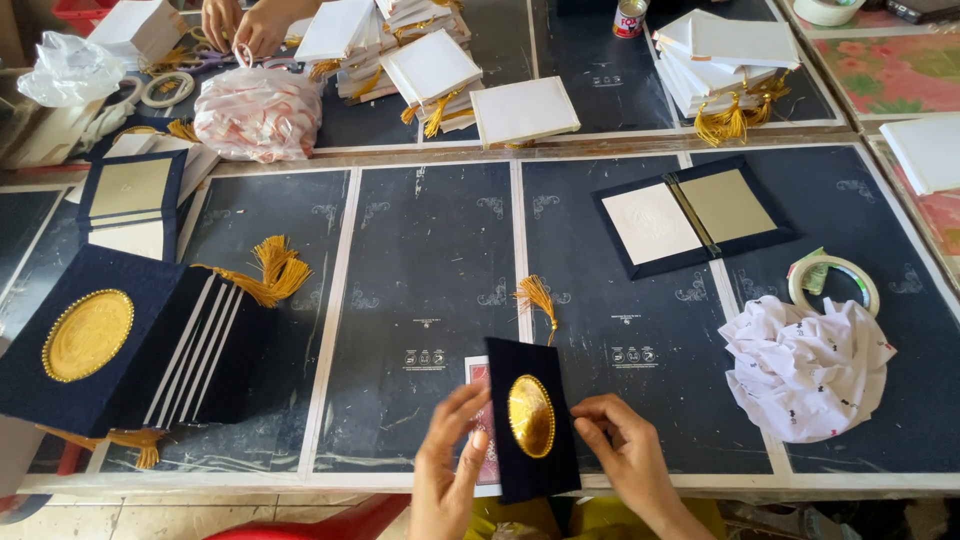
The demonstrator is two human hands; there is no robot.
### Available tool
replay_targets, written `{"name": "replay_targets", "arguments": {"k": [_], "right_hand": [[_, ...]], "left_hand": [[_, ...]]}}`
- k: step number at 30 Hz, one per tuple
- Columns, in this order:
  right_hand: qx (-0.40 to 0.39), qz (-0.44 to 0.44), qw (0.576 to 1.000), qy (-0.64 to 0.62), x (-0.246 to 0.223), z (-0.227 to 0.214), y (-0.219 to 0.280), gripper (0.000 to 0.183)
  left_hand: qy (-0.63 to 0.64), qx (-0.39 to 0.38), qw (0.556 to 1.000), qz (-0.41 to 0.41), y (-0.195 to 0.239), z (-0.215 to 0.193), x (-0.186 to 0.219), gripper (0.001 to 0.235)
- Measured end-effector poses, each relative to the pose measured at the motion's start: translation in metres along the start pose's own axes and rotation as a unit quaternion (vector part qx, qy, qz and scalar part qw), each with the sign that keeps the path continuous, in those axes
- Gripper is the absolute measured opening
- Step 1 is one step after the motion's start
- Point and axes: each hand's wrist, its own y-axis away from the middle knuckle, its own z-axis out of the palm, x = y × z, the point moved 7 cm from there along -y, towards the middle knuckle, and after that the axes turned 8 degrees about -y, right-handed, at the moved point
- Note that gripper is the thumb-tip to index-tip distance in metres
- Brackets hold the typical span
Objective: Workers are manually assembling decorative invitation booklets by placing inserts and cleaning the covers.
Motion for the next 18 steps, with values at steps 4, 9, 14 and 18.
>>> {"name": "replay_targets", "arguments": {"k": [4,9,14,18], "right_hand": [[-0.04,0.145,0.976,-0.158,0.0,-0.013,-0.006,0.055],[0.069,0.336,0.927,-0.154,-0.015,-0.057,-0.006,0.054],[0.041,0.305,0.951,-0.038,0.006,-0.069,-0.005,0.08],[0.043,0.212,0.943,0.253,0.048,-0.087,0.005,0.078]], "left_hand": [[0.079,-0.245,0.965,0.043,0.011,0.05,0.037,0.054],[-0.252,-0.367,0.859,0.253,0.044,0.143,-0.002,0.089],[-0.551,0.001,0.738,0.39,0.022,0.14,0.02,0.112],[-0.567,0.021,0.745,0.35,-0.001,0.145,0.009,0.114]]}}
